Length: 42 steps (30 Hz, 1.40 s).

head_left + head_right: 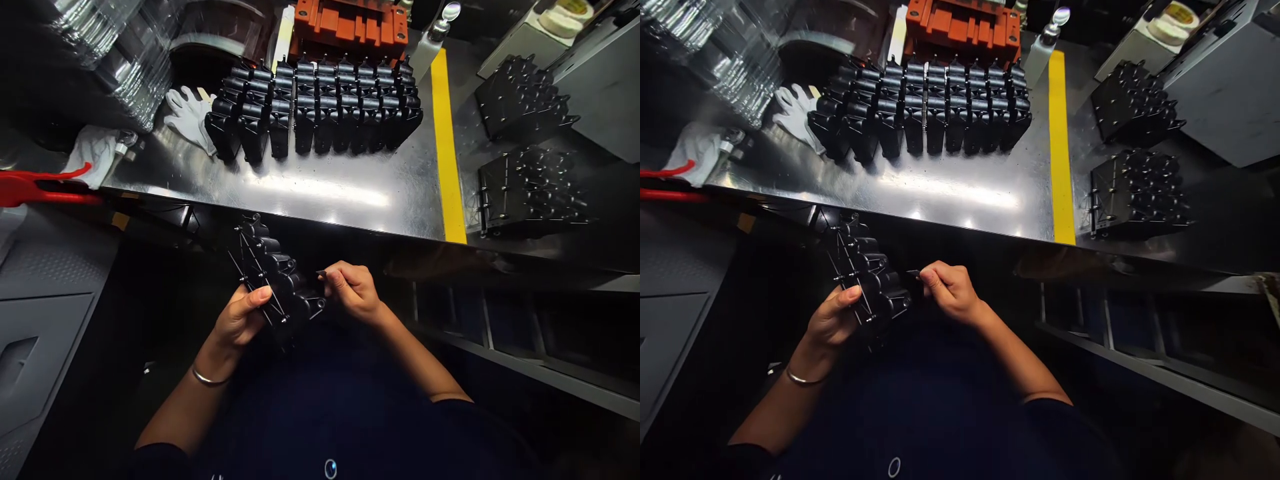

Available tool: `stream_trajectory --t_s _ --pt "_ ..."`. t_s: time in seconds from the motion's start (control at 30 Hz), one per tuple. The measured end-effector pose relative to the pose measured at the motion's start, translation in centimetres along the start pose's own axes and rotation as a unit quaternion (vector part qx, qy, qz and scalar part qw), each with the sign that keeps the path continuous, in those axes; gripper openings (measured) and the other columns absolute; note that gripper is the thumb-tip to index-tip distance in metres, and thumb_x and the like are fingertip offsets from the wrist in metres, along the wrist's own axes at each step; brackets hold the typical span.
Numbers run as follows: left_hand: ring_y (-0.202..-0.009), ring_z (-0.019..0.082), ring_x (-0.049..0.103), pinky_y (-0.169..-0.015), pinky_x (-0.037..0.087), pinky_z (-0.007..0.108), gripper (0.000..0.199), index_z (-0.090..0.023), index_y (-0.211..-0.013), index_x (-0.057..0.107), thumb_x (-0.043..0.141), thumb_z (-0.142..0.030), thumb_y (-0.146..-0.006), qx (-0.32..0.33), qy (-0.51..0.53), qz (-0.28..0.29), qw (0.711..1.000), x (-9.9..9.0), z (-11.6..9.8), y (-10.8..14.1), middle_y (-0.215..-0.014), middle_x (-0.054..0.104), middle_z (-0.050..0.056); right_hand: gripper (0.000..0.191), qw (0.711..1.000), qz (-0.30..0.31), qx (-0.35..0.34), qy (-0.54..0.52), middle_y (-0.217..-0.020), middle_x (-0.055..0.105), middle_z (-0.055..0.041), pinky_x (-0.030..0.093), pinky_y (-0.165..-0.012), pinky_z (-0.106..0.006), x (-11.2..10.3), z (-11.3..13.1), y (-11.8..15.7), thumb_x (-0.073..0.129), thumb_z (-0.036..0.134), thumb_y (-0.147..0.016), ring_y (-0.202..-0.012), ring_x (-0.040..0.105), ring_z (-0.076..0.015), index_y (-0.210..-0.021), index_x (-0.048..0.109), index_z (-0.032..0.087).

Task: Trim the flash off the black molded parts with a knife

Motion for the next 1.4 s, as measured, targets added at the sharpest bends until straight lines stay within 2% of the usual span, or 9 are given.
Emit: stream_trajectory --t_s 0.13,0.3,0.37,0.53,0.67,0.8,1.0,1.17,1.4 --pt "-0.060 0.020 0.069 -0.056 0.058 0.028 0.031 -0.014 -0.075 0.074 0.090 -0.033 -0.057 0.024 -0.078 0.028 0.996 -0.4 -1.1 -0.3 -0.064 0.070 0.004 0.043 0.980 0.129 -0.143 0.049 -0.060 0.054 0.0012 0.037 -0.049 -0.021 -0.5 2.2 0.1 0.045 0.051 -0.098 -0.051 0.047 -0.0079 -0.076 0.058 0.017" --pt "-0.088 0.031 0.072 -0.075 0.060 0.037 0.028 -0.015 -0.078 0.075 0.088 -0.031 -0.059 0.046 -0.129 0.067 0.988 0.1 -1.6 -0.5 -0.078 0.074 0.009 0.053 0.950 0.222 -0.209 0.072 -0.054 0.039 0.0053 0.027 -0.048 -0.023 -0.4 3.2 -0.4 0.054 0.060 -0.091 -0.049 0.034 -0.0068 -0.059 0.042 0.019" --pt "-0.085 0.030 0.073 -0.072 0.060 0.035 0.032 -0.015 -0.081 0.076 0.089 -0.032 -0.058 0.033 -0.119 0.068 0.990 0.3 -1.5 -0.6 -0.078 0.075 0.009 0.054 0.946 0.205 -0.235 0.093 -0.052 0.036 0.0056 0.024 -0.048 -0.024 -0.6 3.3 -0.6 0.054 0.057 -0.092 -0.048 0.032 -0.0069 -0.056 0.038 0.020" --pt "-0.066 0.022 0.072 -0.059 0.059 0.028 0.036 -0.014 -0.081 0.076 0.092 -0.035 -0.056 -0.002 -0.041 0.015 0.999 -0.1 -0.1 -1.0 -0.069 0.073 0.004 0.049 0.947 0.075 -0.259 0.176 -0.055 0.042 0.0035 0.024 -0.049 -0.024 -1.1 2.9 -1.2 0.055 0.059 -0.090 -0.052 0.038 -0.0086 -0.063 0.049 0.018" --pt "-0.070 0.021 0.073 -0.066 0.062 0.029 0.032 -0.013 -0.086 0.077 0.089 -0.030 -0.062 -0.013 0.026 -0.032 0.999 -0.2 1.3 -1.2 -0.078 0.077 0.005 0.051 0.943 0.058 -0.261 0.197 -0.054 0.040 0.0035 0.022 -0.048 -0.025 -1.2 2.4 -1.6 0.048 0.052 -0.097 -0.050 0.036 -0.0084 -0.058 0.043 0.019" --pt "-0.073 0.021 0.074 -0.071 0.063 0.030 0.024 -0.012 -0.085 0.077 0.086 -0.026 -0.067 -0.034 0.070 -0.048 0.996 0.1 2.0 -1.3 -0.080 0.079 0.006 0.046 0.951 0.036 -0.230 0.202 -0.059 0.046 0.0027 0.031 -0.051 -0.023 -1.4 2.5 -1.9 0.050 0.056 -0.094 -0.053 0.041 -0.0086 -0.067 0.050 0.018" --pt "-0.073 0.021 0.074 -0.074 0.063 0.031 0.028 -0.012 -0.084 0.078 0.089 -0.028 -0.063 -0.018 0.067 -0.046 0.997 0.4 2.0 -1.4 -0.082 0.079 0.005 0.053 0.945 0.065 -0.228 0.224 -0.054 0.037 0.0039 0.023 -0.049 -0.025 -1.6 2.7 -1.8 0.044 0.050 -0.099 -0.050 0.033 -0.0082 -0.056 0.037 0.020" --pt "-0.083 0.025 0.075 -0.075 0.062 0.031 0.035 -0.013 -0.087 0.078 0.090 -0.035 -0.062 -0.009 0.046 0.010 0.999 0.8 1.7 -1.5 -0.086 0.079 0.007 0.047 0.959 0.054 -0.222 0.166 -0.058 0.047 0.0027 0.032 -0.052 -0.023 -2.3 2.8 -1.7 0.050 0.055 -0.095 -0.053 0.043 -0.0085 -0.067 0.051 0.018" --pt "-0.075 0.021 0.074 -0.069 0.060 0.026 0.035 -0.012 -0.085 0.078 0.092 -0.033 -0.060 -0.022 0.037 0.002 0.999 0.6 1.5 -1.5 -0.082 0.079 0.007 0.056 0.939 0.088 -0.220 0.248 -0.055 0.038 0.0033 0.021 -0.048 -0.026 -2.3 2.8 -1.5 0.047 0.059 -0.094 -0.050 0.035 -0.0080 -0.056 0.043 0.018"
Point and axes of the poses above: each hand's wrist, its own y-axis away from the middle knuckle, its own x-axis out of the palm, z = x × y, the point moved 3 cm from there along -y, towards the middle knuckle
